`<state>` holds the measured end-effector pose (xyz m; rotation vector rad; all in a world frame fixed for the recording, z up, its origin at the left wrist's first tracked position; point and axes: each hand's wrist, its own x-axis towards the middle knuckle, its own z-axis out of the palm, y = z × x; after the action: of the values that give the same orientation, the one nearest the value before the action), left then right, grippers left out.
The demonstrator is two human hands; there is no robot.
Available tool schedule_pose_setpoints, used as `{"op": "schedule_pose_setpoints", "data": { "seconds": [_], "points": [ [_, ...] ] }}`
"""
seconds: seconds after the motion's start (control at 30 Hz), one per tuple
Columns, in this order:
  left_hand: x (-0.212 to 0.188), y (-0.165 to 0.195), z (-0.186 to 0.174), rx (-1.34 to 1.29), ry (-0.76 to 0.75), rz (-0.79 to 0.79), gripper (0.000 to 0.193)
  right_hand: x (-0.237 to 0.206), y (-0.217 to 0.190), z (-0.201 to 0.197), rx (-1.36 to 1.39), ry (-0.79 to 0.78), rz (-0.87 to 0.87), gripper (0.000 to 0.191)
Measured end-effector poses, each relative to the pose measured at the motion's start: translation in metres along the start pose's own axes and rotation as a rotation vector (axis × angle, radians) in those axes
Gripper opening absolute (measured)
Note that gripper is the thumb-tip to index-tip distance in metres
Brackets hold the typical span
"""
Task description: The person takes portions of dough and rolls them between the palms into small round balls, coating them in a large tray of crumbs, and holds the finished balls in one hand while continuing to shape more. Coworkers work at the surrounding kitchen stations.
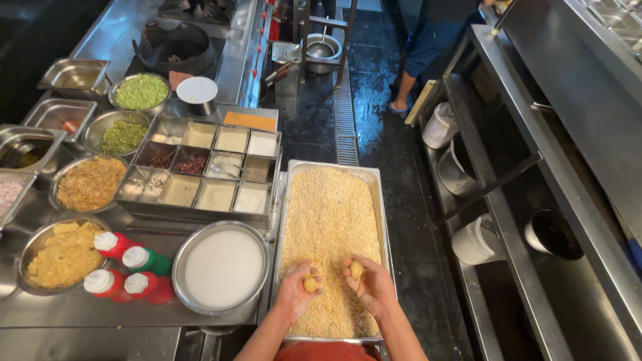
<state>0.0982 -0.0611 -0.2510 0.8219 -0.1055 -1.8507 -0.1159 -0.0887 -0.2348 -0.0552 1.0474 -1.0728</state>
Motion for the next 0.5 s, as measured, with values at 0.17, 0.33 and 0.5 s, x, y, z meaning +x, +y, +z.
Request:
{"op": "schedule_pose_setpoints", "data": {
  "seconds": [0.17,0.33,0.5],
  "points": [
    [-0.002,0.000,-0.002,0.018,-0.013,0.013,0.028,-0.014,0.008,0.002,0.071,-0.014,0.167,0.024],
    [-0.001,0.001,0.000,0.025,0.013,0.004,0.026,0.004,0.009,-0.015,0.144,-0.147,0.161,0.046],
    [0.000,0.003,0.003,0.018,0.013,-0.013,0.024,0.009,0.009,-0.011,-0.004,-0.187,-0.005,0.044]
  ]
}}
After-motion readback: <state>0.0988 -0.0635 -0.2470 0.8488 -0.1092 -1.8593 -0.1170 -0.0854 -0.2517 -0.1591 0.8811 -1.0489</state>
